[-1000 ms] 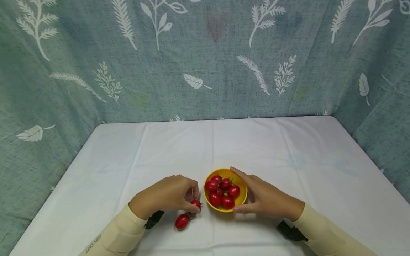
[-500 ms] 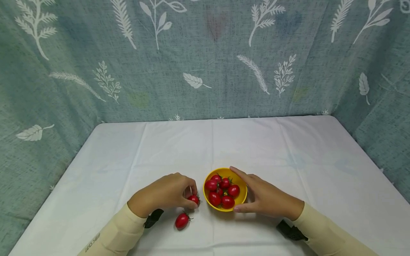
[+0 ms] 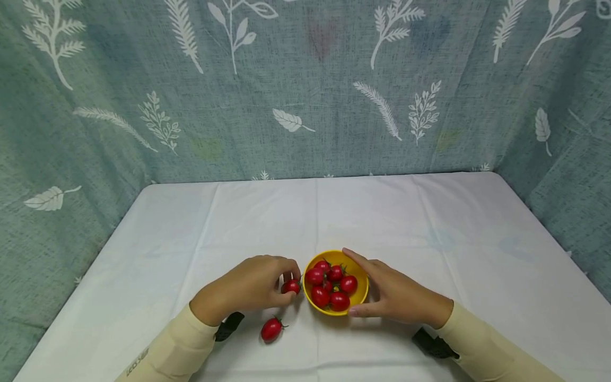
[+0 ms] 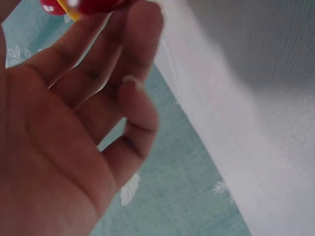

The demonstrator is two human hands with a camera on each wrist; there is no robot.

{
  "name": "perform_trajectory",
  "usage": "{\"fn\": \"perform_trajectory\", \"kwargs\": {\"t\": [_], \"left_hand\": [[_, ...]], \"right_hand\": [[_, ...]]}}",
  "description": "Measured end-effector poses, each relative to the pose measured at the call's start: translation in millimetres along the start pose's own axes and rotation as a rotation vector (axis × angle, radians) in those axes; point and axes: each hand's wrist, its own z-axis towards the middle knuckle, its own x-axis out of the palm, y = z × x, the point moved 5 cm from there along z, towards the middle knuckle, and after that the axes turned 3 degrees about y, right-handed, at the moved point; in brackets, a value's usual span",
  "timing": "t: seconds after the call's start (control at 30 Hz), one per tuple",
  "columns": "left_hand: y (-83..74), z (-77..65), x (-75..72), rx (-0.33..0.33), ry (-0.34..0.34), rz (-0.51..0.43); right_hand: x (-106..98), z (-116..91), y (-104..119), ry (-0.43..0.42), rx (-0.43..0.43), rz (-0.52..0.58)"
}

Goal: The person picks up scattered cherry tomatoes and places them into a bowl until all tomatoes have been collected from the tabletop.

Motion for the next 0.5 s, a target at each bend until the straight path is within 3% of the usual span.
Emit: {"fn": "perform_trajectory", "kwargs": {"t": [0.17,0.37,0.5], "left_hand": [[-3.7,-0.2,-7.4,0.041,-0.103,0.03],[-6.0,-0.3,-12.5,0.043,-0.177,0.056],[-9.4,-1.1,-16.1,0.08,-0.241,0.062]], "right_hand": [[0.0,-0.2,0.2,0.001,0.008,-0.008],[-0.3,-0.1,1.1,0.003,0.008,-0.009],[-0.6,-0.2,1.4,0.003,0.006,-0.012]]}}
